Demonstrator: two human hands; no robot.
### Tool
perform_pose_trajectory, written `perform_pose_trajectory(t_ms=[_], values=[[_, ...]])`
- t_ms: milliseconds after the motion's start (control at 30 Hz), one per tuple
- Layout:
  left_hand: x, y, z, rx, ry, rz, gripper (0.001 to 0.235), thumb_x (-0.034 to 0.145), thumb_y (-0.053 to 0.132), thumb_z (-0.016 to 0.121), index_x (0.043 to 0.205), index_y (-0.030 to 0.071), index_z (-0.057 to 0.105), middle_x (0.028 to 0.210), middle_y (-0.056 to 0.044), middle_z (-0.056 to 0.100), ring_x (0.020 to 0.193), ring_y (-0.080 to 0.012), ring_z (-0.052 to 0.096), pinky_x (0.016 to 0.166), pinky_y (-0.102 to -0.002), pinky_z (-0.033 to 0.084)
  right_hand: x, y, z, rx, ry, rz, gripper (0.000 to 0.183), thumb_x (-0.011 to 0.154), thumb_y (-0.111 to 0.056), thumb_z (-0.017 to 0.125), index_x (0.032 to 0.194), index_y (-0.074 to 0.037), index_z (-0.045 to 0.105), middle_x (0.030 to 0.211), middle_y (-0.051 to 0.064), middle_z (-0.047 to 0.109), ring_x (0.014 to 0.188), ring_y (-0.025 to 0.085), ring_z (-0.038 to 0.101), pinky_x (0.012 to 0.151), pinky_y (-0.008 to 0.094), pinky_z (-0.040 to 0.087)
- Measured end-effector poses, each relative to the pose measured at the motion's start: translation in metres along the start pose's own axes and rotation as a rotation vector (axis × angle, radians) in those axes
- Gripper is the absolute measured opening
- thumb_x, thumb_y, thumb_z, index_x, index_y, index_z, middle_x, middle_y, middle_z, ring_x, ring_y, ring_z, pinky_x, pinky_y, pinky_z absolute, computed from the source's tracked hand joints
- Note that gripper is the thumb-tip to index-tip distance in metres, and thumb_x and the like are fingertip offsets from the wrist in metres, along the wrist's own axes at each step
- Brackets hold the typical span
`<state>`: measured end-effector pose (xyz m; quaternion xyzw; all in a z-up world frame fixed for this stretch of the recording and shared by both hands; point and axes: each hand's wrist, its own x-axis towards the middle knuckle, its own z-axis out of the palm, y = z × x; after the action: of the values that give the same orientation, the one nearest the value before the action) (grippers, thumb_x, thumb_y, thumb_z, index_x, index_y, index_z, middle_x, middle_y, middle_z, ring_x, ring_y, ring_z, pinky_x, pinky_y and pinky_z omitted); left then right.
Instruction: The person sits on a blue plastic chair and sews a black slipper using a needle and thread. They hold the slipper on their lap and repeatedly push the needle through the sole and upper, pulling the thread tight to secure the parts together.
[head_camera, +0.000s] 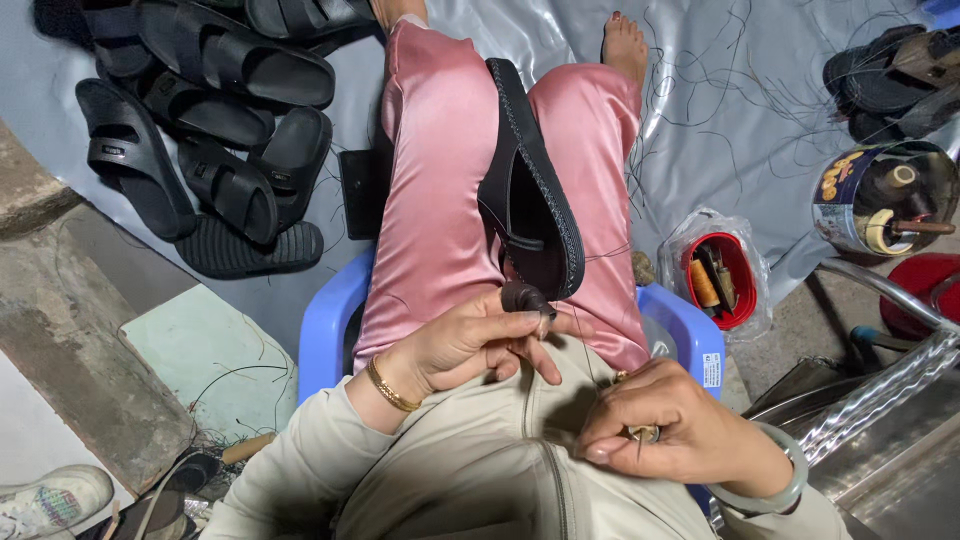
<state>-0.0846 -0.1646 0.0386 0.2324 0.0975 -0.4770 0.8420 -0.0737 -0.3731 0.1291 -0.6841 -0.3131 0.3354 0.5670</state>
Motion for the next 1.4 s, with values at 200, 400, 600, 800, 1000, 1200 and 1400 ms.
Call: perform_pose_trajectory(t_ms=[200,400,600,800,1000,1200,1400], values=[[-0.026,0.017,-0.027,-0.124,0.018,0.075,0.014,0.088,0.016,0.059,0.089,0.006,0.05,0.059,0.003,0.034,0.047,-0.0057,0.031,0.039,-0.016,0.027,-0.016,0.013,-0.015,-0.012,0.217,0.278,0.036,0.075,-0.025,0.066,0.106,-0.007,0.068,0.108,0.005,0.072,0.088,0.011,0.068,0.063,0.022,0.052],[-0.129,0.088,-0.107,1.317,1.059,0.013,0.022,0.08,0.026,0.067,0.098,0.014,0.072,0.079,0.003,0.069,0.07,-0.0056,0.055,0.063,-0.021,0.041,-0.025,0.018,-0.033,-0.786,0.447,0.396,0.031,0.082,0.001,0.052,0.113,-0.003,0.049,0.105,0.014,0.055,0.077,0.022,0.057,0.068,0.032,0.046],[-0.091,0.072,-0.074,1.89,1.305,0.561,0.025,0.089,0.006,0.055,0.11,-0.006,0.064,0.113,-0.022,0.057,0.099,-0.0388,0.054,0.087,-0.046,0.042,-0.013,0.02,-0.031,-1.225,-0.046,0.505,0.06,0.081,-0.03,0.057,0.136,-0.041,0.036,0.07,-0.004,0.042,0.048,0.021,0.052,0.033,0.038,0.046],[0.001,0.026,-0.008,1.966,0.573,0.658,0.071,0.075,0.055,0.071,0.134,0.026,0.044,0.145,-0.011,0.033,0.137,-0.0309,0.029,0.103,-0.069,0.019,-0.008,0.021,-0.032,-1.249,-0.08,0.505,0.059,0.081,-0.029,0.057,0.135,-0.043,0.037,0.069,-0.005,0.043,0.047,0.02,0.053,0.029,0.039,0.043],[0.028,0.02,-0.015,1.998,0.533,0.734,0.084,0.069,0.058,0.083,0.136,0.027,0.044,0.147,-0.004,0.031,0.14,-0.0288,0.024,0.104,-0.071,0.019,-0.007,0.019,-0.028,-1.466,-0.062,0.439,0.054,0.084,-0.034,0.055,0.135,-0.044,0.039,0.064,-0.006,0.042,0.035,0.015,0.05,0.026,0.032,0.037],[0.035,0.018,-0.022,1.966,0.491,0.732,0.085,0.068,0.06,0.082,0.137,0.029,0.043,0.147,0.001,0.033,0.141,-0.0283,0.021,0.105,-0.072,0.009,-0.007,0.013,-0.029,-1.699,-0.257,0.415,0.075,0.074,-0.016,0.055,0.141,-0.04,0.031,0.063,-0.005,0.041,0.027,0.013,0.046,0.025,0.029,0.034],[0.044,0.015,-0.029,1.954,0.501,0.758,0.086,0.066,0.061,0.083,0.136,0.029,0.045,0.146,0.003,0.035,0.14,-0.0302,0.02,0.104,-0.072,0.011,-0.003,0.034,-0.028,-1.656,-0.203,0.369,0.05,0.077,-0.025,0.055,0.126,-0.035,0.046,0.069,-0.004,0.045,0.026,0.015,0.043,0.025,0.028,0.035]])
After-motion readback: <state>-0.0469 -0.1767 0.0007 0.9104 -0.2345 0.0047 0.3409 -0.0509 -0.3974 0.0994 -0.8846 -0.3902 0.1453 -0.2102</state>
